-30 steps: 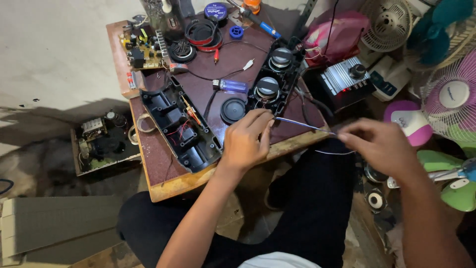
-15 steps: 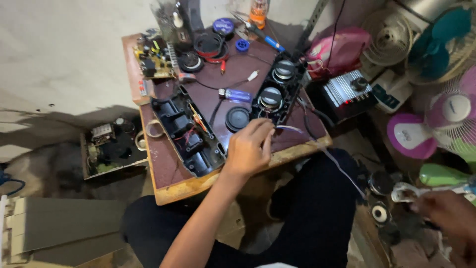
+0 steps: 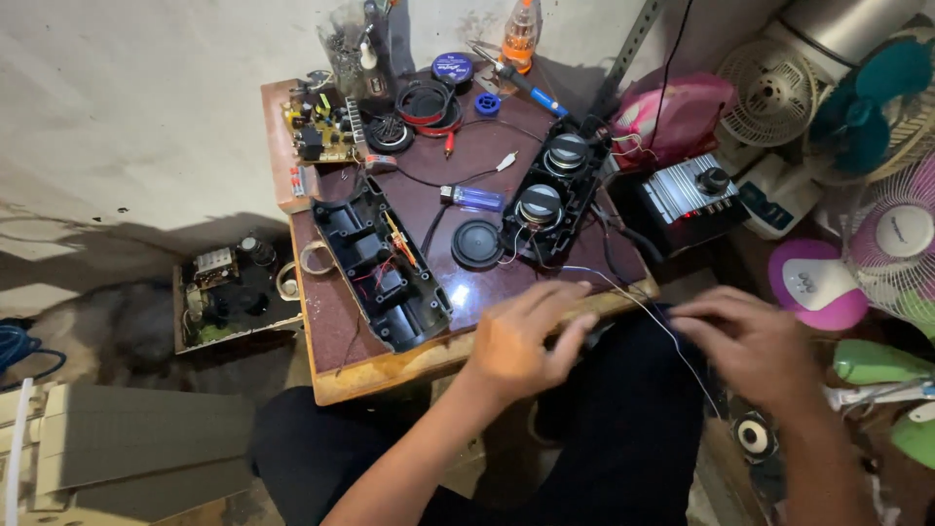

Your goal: Joining and insulating wires for a portable speaker repair using a lighter

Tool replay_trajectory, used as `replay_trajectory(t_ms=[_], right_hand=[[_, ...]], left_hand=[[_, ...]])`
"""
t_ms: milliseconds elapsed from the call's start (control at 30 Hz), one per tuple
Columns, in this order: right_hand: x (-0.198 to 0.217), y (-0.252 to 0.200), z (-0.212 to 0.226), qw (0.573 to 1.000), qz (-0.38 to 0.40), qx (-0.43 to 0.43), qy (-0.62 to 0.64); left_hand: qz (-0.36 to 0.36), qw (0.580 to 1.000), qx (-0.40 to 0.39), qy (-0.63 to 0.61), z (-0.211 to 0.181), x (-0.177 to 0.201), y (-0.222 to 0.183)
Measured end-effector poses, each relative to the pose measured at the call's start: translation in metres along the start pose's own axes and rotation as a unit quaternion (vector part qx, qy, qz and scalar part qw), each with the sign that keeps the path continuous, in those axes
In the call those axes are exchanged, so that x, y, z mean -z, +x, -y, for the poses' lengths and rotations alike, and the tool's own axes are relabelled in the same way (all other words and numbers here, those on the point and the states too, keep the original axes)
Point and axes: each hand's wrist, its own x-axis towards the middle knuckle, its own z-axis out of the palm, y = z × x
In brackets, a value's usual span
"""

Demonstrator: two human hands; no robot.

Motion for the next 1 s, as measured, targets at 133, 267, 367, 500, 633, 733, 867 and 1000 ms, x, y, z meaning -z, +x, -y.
replay_trajectory(t_ms=[133,267,367,500,633,733,867,1000], right_hand=[[-0.024,0.015,0.052,0.967,-0.001,0.219,0.130],[-0.029,0.026,0.075,0.953,0.020,0.243,0.181],[-0.031,0.036,0.078,0.947,0.033,0.259,0.190],[-0.032,0.043,0.076,0.946,0.063,0.248,0.201],[-0.033,0.048,0.076,0.945,0.085,0.248,0.194],[-0.031,0.057,0.082,0.939,0.112,0.259,0.196],[-0.024,0.091,0.060,0.968,0.077,0.215,0.108],[-0.028,0.120,0.051,0.985,0.055,0.100,-0.129]], left_hand=[[0.020,0.998,0.047,-0.029,-0.011,-0.006,-0.002],[-0.019,0.990,0.112,-0.078,-0.003,-0.006,-0.004],[-0.020,0.983,0.149,-0.106,-0.006,0.001,-0.001],[-0.002,0.979,0.166,-0.121,-0.001,0.003,-0.004],[0.021,0.969,0.216,-0.120,0.000,0.006,-0.001],[0.022,0.953,0.270,-0.136,-0.003,0.014,0.005],[-0.029,0.927,0.327,-0.180,-0.008,0.015,0.005],[-0.093,0.861,0.412,-0.284,-0.012,0.020,0.010]])
